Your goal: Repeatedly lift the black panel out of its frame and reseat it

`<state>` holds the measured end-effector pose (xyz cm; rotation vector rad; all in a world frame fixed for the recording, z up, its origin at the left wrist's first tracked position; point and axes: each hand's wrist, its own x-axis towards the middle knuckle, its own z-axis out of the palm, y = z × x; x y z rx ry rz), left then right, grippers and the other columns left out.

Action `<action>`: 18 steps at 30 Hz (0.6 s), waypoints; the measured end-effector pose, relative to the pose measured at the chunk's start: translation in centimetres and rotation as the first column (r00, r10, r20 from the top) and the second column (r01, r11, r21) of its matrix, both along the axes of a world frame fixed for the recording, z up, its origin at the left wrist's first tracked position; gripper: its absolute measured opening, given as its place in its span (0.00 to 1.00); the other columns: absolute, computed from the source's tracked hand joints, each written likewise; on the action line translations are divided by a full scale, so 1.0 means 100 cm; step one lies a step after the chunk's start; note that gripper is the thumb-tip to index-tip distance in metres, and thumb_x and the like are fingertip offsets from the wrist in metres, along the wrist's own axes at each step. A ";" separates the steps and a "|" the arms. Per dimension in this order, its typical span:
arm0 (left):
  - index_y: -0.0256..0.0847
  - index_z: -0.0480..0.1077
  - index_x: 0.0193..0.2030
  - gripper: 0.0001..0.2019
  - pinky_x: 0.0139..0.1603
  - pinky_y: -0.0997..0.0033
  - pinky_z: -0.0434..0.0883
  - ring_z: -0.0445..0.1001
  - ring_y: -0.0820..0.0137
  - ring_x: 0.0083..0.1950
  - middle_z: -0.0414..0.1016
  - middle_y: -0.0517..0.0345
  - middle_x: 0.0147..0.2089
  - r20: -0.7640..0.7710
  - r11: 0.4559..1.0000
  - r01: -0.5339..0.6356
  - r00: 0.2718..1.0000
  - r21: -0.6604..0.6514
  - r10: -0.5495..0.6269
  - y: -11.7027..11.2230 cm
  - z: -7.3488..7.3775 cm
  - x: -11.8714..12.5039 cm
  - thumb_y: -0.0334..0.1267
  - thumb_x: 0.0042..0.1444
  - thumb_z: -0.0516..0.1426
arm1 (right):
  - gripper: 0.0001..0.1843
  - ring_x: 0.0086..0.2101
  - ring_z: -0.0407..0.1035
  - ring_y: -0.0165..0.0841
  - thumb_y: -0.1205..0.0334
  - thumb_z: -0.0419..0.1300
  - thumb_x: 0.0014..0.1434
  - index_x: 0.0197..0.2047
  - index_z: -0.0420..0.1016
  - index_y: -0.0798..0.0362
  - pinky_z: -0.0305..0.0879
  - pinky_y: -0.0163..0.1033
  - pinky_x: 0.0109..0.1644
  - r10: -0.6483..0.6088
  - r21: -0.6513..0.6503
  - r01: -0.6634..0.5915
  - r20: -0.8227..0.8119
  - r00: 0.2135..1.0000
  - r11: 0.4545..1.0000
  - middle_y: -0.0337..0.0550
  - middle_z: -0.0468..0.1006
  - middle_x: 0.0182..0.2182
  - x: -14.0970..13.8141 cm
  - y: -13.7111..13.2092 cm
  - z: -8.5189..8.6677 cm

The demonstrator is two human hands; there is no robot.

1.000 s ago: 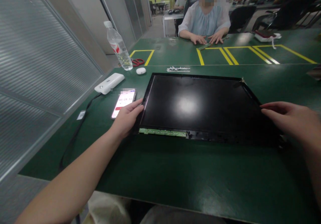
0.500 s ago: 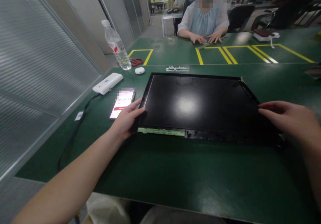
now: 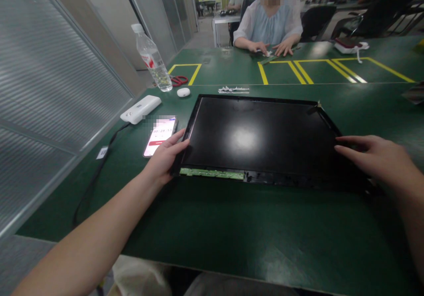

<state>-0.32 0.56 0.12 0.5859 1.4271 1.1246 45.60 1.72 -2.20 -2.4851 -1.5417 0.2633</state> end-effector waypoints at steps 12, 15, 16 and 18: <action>0.38 0.66 0.73 0.32 0.26 0.74 0.82 0.83 0.68 0.25 0.86 0.55 0.33 -0.014 0.999 0.000 1.000 0.047 0.000 0.000 -0.003 0.000 0.17 0.63 0.56 | 0.42 0.36 0.70 0.46 0.35 0.54 0.40 0.52 0.84 0.49 0.66 0.51 0.40 0.049 -0.036 -0.047 0.044 0.998 0.998 0.53 0.78 0.41 0.002 0.001 -0.004; 0.35 0.68 0.72 0.30 0.25 0.75 0.81 0.81 0.70 0.22 0.86 0.55 0.30 -0.036 0.998 -0.029 0.999 0.059 0.031 0.000 -0.003 0.003 0.16 0.63 0.55 | 0.43 0.37 0.70 0.47 0.34 0.52 0.42 0.53 0.83 0.49 0.66 0.51 0.41 0.061 -0.024 -0.060 0.060 0.996 0.998 0.54 0.78 0.43 0.003 0.001 -0.006; 0.35 0.68 0.71 0.30 0.24 0.75 0.81 0.81 0.70 0.22 0.86 0.55 0.30 -0.039 0.998 -0.032 0.999 0.059 0.034 0.000 -0.003 0.003 0.16 0.63 0.55 | 0.43 0.37 0.70 0.47 0.34 0.52 0.42 0.53 0.83 0.49 0.66 0.52 0.41 0.062 -0.026 -0.060 0.061 0.996 0.998 0.54 0.78 0.44 0.003 0.001 -0.006; 0.35 0.69 0.71 0.30 0.24 0.75 0.81 0.81 0.70 0.22 0.86 0.54 0.30 -0.041 0.998 -0.030 0.999 0.059 0.033 0.001 -0.003 0.003 0.16 0.63 0.55 | 0.44 0.37 0.70 0.47 0.34 0.52 0.41 0.54 0.84 0.49 0.66 0.52 0.41 0.053 -0.044 -0.050 0.058 0.997 0.998 0.54 0.78 0.43 0.002 0.001 -0.004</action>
